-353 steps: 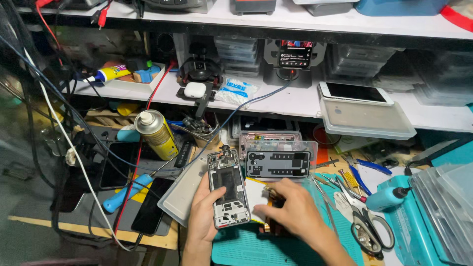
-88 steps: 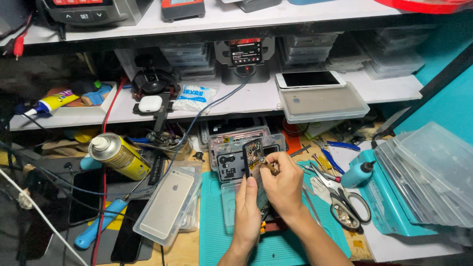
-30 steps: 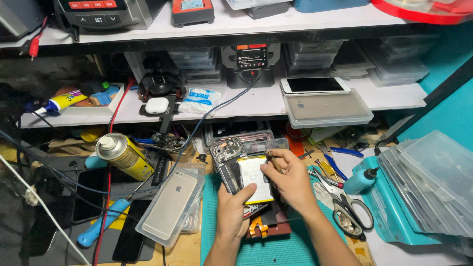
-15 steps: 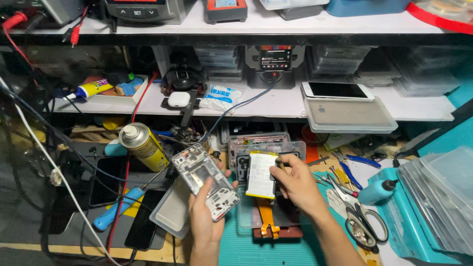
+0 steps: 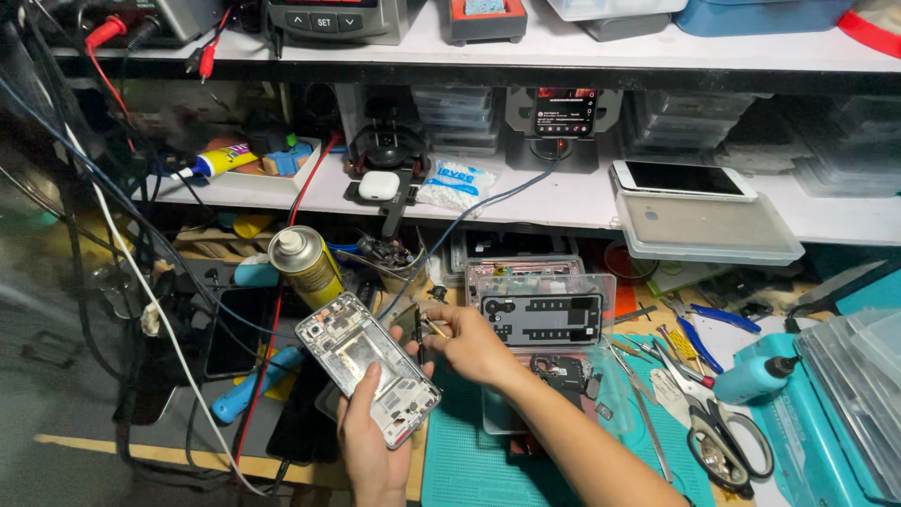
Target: The person repairs a disassembled smartphone at a workbench, using a screwdriver to unscrew and remove components from the phone body, lifting out the battery and internal parts, and handling the opened chassis and small components on the mat.
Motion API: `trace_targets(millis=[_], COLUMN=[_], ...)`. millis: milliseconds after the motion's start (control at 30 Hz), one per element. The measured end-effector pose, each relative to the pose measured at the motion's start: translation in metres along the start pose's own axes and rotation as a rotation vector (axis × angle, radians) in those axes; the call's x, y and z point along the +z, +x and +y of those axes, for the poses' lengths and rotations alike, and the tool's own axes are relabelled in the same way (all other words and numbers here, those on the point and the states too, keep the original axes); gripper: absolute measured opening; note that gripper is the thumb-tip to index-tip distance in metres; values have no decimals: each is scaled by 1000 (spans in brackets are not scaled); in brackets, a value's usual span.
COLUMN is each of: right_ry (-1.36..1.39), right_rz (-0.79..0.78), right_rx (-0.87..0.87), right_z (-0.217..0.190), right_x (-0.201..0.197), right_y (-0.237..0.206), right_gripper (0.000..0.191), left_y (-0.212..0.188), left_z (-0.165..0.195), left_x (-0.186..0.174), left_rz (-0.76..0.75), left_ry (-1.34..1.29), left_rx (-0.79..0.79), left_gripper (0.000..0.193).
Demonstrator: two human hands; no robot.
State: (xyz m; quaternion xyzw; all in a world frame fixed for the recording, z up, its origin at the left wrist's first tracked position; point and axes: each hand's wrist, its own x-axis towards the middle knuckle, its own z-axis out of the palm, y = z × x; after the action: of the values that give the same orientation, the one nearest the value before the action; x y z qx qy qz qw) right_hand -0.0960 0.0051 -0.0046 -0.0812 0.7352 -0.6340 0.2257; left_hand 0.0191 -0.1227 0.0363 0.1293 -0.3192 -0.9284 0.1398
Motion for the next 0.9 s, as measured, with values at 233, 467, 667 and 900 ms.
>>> trace_targets(millis=[233,467,667,900], right_ry=[-172,-355,-583,-673], right_rz=[-42,304,269,264], right_rx=[-199,-162,-87,59], right_z=[-5,-17,-9,-12], right_x=[-29,-126,-147,-96], right_y=[-22,-96,-144,-145], right_gripper=[20,24,23,43], left_y=[-1,-2,0,0], left_z=[-16,-43,-66,-72], left_x=[11,28,42,44], left_rz=[-68,-161,-210,-196], left_ry=[-1,17,21,29], left_rx=[-13,-112,-130,-125], left_gripper=[49,47,43,42])
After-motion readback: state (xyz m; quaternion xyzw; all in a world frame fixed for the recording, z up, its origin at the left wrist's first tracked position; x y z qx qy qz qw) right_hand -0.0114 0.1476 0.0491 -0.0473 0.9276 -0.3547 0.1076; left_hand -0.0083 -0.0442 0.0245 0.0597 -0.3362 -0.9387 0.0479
